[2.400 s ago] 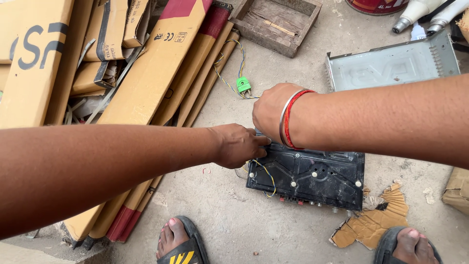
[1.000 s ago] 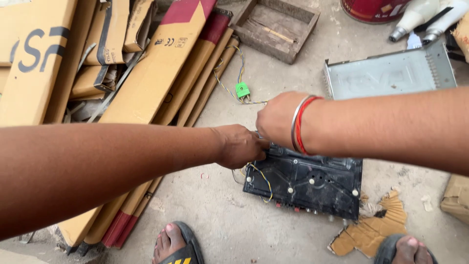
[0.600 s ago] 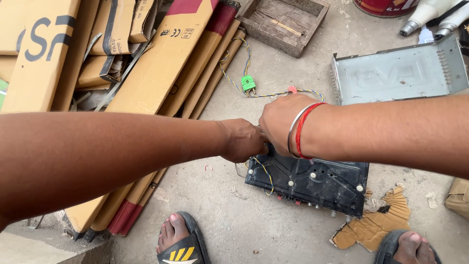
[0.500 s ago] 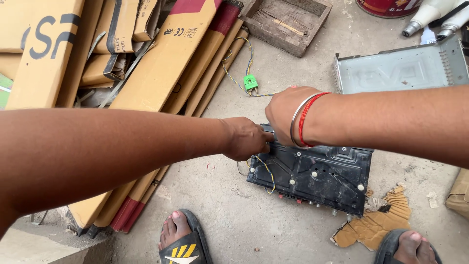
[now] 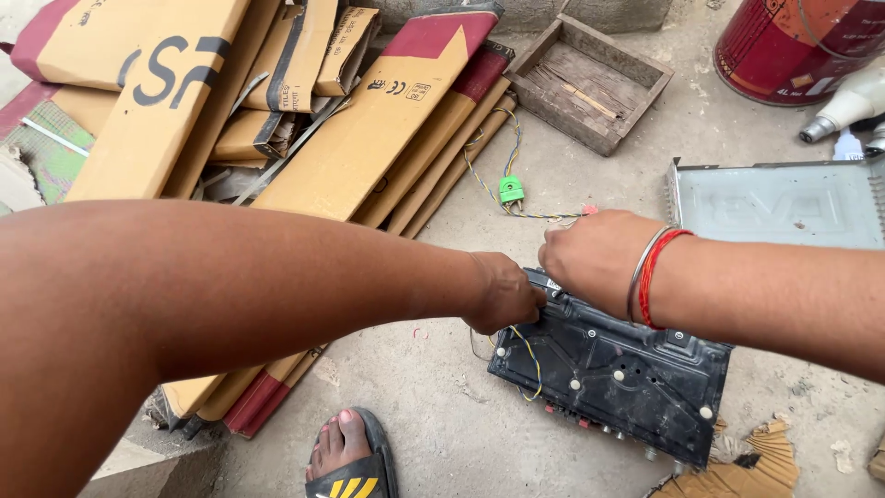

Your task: The recorder uses a screwdriver and their hands to disassemble and inspect the internal components of a car stereo or amplifier.

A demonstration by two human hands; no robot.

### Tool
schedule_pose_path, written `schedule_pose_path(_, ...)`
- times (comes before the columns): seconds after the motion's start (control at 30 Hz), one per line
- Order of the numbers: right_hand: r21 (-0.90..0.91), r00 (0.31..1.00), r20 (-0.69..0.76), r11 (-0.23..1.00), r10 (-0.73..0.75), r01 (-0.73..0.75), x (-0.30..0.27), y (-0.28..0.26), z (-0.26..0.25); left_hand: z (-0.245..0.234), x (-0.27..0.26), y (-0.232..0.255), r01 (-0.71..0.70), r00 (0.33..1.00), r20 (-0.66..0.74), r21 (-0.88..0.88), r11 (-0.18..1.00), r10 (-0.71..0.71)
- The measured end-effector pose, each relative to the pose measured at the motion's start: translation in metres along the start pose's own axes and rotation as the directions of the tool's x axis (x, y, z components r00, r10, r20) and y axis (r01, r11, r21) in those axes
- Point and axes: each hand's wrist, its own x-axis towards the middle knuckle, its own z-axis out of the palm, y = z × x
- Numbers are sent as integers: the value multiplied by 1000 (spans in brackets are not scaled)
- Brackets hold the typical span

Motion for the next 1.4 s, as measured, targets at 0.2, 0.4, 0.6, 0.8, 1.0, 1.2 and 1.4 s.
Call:
schedule_pose_path(0.2,12,966,239,994,103,-109,11,-16,-35,-2,-1,0,-72,997,10,98,993,71)
schedule_pose_path(0.4,24,842,399,913,364,-407,37,-5,-38,0,-11,4,-57,998,17,110,992,56)
schedule_pose_path(0.6,2,856,424,945,295,-327,18,-4,-34,22,-1,-8,-47,998,-47,49,998,49)
schedule_pose_path(0.8,-5,973,192,992,127,-128,10,-10,-18,-9,-6,22,218,975,-8,-190,957,-224)
schedule_pose_path(1.0,-11,982,130,990,140,-139,11,-8,8,15,52,38,297,604,-286,-785,543,-744)
schedule_pose_path(1.2,-116,995,95,993,-20,31,-12,-6,13,67,76,102,-38,513,-189,-979,198,-837)
schedule_pose_path(1.4,-148,955,293,989,48,-4,-48,-30,10,40,74,163,41,513,-188,-969,242,-838)
